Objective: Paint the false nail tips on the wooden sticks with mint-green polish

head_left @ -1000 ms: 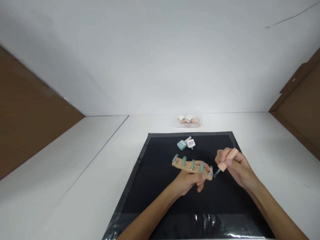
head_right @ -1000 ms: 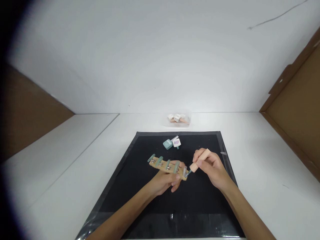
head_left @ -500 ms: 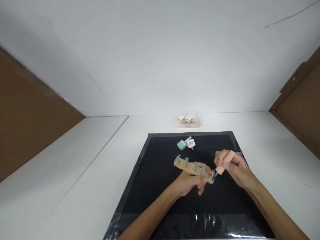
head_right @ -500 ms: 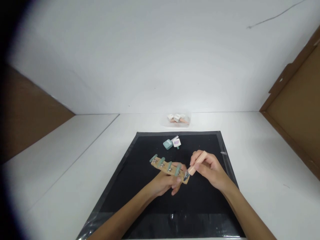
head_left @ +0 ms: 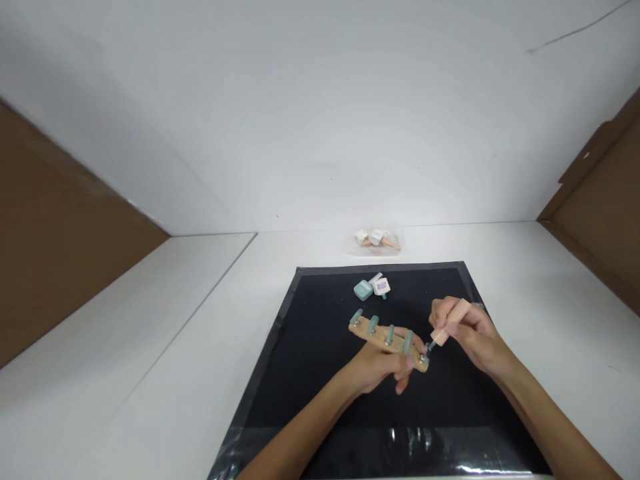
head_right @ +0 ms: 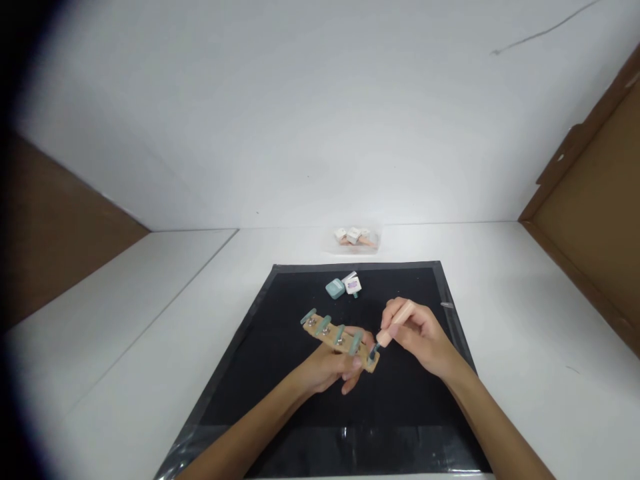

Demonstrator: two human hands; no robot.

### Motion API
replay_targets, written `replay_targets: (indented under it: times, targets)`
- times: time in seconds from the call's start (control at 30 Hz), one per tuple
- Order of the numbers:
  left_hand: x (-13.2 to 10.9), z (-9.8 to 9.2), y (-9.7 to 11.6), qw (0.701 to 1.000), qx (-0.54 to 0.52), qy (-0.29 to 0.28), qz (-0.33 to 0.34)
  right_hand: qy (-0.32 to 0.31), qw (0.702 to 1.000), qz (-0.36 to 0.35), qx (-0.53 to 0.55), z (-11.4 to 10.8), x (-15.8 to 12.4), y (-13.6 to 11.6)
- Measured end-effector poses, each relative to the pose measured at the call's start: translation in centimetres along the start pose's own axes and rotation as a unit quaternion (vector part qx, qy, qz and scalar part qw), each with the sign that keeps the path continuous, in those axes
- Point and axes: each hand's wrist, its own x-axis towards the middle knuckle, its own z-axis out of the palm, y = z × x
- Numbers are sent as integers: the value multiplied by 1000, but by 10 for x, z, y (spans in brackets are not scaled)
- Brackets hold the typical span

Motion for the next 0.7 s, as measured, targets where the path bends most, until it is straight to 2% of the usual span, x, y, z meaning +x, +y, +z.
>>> replay_targets:
  times: [0.13, 0.47, 0.7]
  targets:
    - [1, -3, -4, 1000, 3, -17, 0, -5, 1000, -27, 1, -3, 0, 4]
    - [-2, -4, -2, 1000, -12, -27, -6, 33, 998, -12, 43, 2, 2, 0]
    - [1, -5, -4, 998, -57, -31, 3, -58, 995, -51, 57, 2, 4, -2]
